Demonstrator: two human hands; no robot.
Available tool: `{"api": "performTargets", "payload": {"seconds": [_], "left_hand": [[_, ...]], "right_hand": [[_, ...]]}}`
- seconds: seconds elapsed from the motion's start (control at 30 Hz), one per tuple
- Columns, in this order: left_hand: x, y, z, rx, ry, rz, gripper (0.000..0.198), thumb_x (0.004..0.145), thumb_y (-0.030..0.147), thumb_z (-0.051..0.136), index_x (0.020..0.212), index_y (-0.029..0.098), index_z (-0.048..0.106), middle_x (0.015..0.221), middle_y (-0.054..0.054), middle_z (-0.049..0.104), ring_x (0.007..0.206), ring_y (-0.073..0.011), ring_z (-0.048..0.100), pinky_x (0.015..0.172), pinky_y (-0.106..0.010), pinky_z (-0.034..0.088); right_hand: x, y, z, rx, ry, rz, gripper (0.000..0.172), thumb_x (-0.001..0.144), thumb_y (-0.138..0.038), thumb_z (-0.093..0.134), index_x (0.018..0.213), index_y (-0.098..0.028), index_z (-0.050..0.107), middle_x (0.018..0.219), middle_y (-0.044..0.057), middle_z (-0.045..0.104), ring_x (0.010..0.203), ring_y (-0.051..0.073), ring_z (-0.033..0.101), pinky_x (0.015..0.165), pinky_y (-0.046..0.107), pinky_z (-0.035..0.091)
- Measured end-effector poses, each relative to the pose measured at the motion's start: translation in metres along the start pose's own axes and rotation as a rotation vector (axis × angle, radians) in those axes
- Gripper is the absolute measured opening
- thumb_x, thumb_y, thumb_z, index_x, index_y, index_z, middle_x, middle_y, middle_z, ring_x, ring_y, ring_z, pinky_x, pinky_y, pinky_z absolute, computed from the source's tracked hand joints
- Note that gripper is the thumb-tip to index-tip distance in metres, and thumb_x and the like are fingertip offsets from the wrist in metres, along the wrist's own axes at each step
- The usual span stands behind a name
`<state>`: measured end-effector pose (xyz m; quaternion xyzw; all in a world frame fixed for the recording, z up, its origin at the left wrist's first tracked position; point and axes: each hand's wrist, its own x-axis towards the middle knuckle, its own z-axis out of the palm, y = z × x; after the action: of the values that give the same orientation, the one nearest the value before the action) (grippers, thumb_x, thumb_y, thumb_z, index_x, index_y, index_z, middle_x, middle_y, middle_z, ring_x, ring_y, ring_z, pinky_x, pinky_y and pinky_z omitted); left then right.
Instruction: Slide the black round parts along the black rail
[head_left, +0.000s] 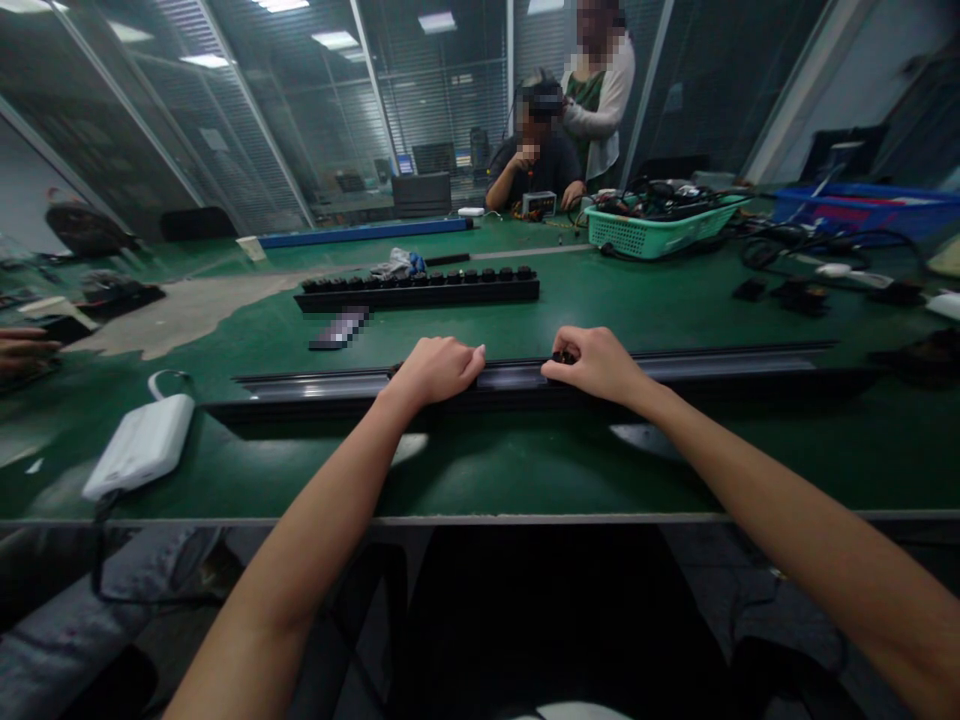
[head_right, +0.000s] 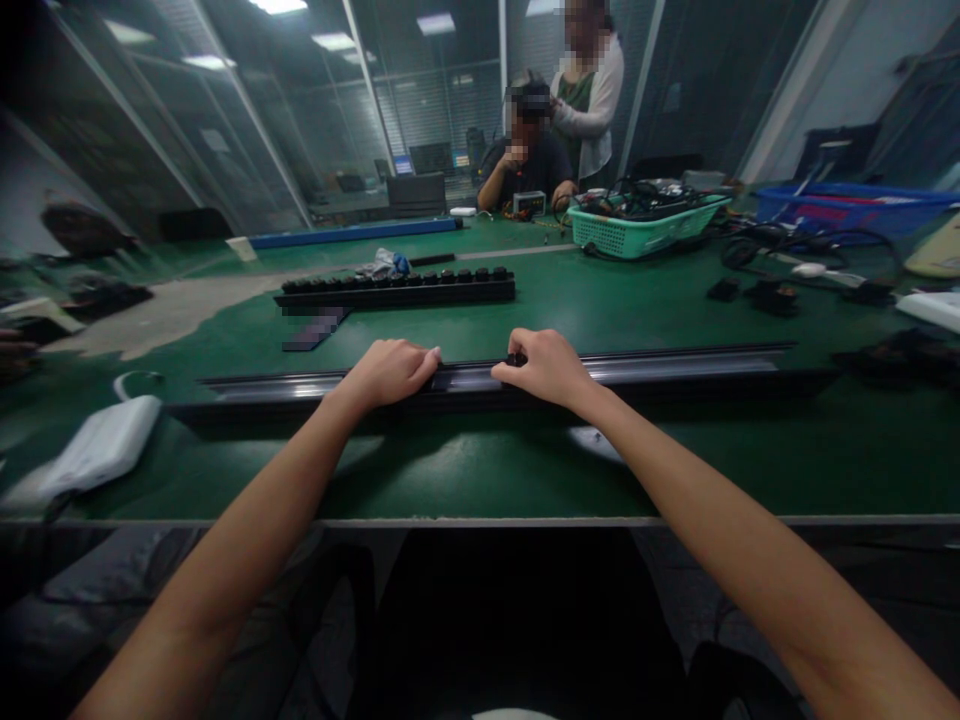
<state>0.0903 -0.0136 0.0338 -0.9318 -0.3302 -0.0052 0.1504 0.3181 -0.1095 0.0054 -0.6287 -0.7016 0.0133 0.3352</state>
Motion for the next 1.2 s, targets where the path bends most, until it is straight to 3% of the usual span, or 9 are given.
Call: {"api": "performTargets", "payload": {"seconds": [1.2], "left_hand": [[0.0012, -0.0014, 0.0023, 0.017, -0.005, 0.005, 0.076, 0.098, 0.048, 0.006, 0.089, 0.014, 0.074, 0.090, -0.017, 0.072, 0.081, -0.0269, 0.068, 0.065, -0.034, 0.040]], "right_hand": [[-0.0007, 0.0040, 0.0040, -0.135, 0.074, 0.066, 0.028, 0.072, -0.046, 0.058, 0.066, -0.019, 0.054, 0.063, 0.002, 0.054, 0.060, 0.015, 0.046, 0.060, 0.029, 0.032]]}}
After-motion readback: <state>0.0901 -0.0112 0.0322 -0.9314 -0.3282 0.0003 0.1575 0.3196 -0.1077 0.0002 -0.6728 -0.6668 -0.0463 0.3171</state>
